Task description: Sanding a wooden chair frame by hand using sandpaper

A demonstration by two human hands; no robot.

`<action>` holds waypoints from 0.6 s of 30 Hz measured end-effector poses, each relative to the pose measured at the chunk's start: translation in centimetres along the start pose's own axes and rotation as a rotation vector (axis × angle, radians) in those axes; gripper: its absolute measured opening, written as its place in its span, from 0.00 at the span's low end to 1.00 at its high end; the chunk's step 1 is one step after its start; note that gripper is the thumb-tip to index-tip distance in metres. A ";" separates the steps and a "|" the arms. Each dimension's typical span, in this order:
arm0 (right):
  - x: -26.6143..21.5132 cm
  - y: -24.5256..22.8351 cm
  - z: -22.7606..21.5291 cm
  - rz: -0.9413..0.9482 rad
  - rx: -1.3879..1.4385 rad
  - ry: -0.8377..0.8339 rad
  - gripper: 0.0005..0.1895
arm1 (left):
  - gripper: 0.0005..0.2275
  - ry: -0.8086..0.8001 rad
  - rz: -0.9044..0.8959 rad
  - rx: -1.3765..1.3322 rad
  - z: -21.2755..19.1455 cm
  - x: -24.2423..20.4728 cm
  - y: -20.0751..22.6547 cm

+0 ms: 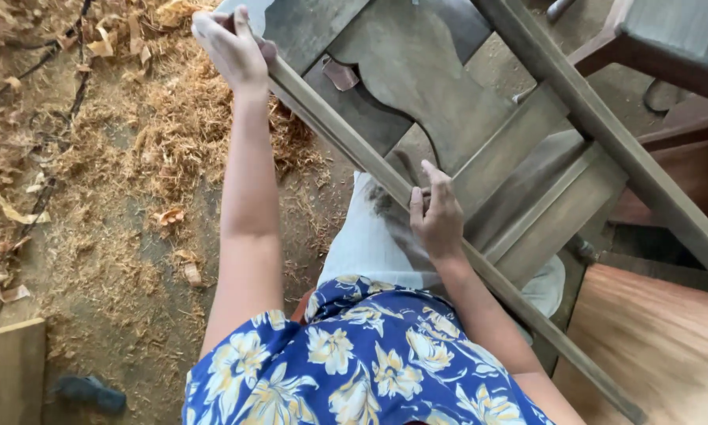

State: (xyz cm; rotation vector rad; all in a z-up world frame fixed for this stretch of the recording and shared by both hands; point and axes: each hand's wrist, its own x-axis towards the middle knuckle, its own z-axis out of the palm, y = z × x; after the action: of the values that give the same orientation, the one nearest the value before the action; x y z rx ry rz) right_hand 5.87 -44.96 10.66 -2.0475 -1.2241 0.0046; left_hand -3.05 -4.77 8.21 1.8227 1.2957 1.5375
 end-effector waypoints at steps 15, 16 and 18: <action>-0.5 -0.5 -0.6 0.112 0.072 -0.007 0.24 | 0.13 -0.029 -0.419 -0.136 -0.3 -1.4 1.9; -0.4 -0.3 -0.4 0.095 0.092 0.013 0.24 | 0.13 0.012 -0.313 -0.095 0.0 -1.8 2.0; -0.1 -0.1 -0.4 0.053 0.116 0.072 0.25 | 0.15 0.072 -0.173 -0.080 -0.3 -3.4 5.3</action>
State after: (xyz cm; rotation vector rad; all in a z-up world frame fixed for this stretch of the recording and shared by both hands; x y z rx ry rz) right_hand 5.91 -45.27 10.99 -1.9619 -1.1000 0.0262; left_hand -1.14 -10.19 10.68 1.5756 1.3653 1.5503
